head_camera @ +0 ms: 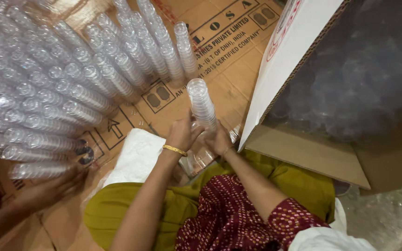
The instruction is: The person sits on the floor and packs stacks of clear plastic cups into clear poly bags. They open a plastic bag, insert a stack of cups, then set the filled bag aside and repeat with more stacks, taking cups from an open carton.
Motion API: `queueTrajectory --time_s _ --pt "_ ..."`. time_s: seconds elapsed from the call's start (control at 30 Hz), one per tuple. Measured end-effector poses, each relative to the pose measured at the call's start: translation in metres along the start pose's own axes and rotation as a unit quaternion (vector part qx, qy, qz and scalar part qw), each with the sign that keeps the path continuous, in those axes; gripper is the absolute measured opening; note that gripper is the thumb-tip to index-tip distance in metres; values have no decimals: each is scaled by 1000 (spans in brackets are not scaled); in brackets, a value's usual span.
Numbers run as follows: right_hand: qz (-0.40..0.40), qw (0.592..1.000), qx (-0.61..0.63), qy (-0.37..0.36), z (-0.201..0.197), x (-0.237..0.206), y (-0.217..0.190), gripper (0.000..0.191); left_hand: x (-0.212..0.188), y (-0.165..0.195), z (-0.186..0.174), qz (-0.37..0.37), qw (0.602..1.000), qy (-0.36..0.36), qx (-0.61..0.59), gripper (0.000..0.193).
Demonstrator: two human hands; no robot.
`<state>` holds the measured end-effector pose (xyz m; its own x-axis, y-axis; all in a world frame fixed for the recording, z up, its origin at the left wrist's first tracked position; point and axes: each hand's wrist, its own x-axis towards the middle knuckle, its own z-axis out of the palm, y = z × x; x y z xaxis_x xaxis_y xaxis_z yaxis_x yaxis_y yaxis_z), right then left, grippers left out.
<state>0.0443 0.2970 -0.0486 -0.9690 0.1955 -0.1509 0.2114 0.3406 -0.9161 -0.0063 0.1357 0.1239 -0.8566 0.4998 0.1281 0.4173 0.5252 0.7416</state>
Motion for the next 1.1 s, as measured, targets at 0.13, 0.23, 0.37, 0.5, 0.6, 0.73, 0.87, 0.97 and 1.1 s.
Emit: queueTrajectory --time_s 0.13,0.23,0.37,0.5,0.6,0.73,0.87,0.97,1.1 --pt "-193 979 -38 58 -12 -22 4 88 -17 2 -11 21 997 75 13 70" --pt "24 998 -9 -56 -36 -66 -14 60 -38 19 -24 -23 996 74 43 38" --pt "157 977 103 -97 -69 -118 -80 44 -48 52 -21 -107 973 -43 -200 39" --pt "29 932 334 -134 -100 -133 -153 52 -44 79 -12 -116 961 -9 -250 51" --pt "-27 944 305 -120 -121 -134 -183 51 -41 93 -5 -114 973 65 -192 57" --pt "-50 969 217 -104 -124 -131 -192 44 -34 103 4 -117 962 113 -219 61" --pt "-37 977 207 -30 -130 -132 -188 18 -35 104 4 -91 971 129 -182 61" --pt "19 980 196 -11 -145 -133 -186 16 -39 108 3 -65 982 117 -132 61" --pt "-18 983 177 -48 -151 -128 -186 19 -40 117 1 -32 987 106 -120 56"
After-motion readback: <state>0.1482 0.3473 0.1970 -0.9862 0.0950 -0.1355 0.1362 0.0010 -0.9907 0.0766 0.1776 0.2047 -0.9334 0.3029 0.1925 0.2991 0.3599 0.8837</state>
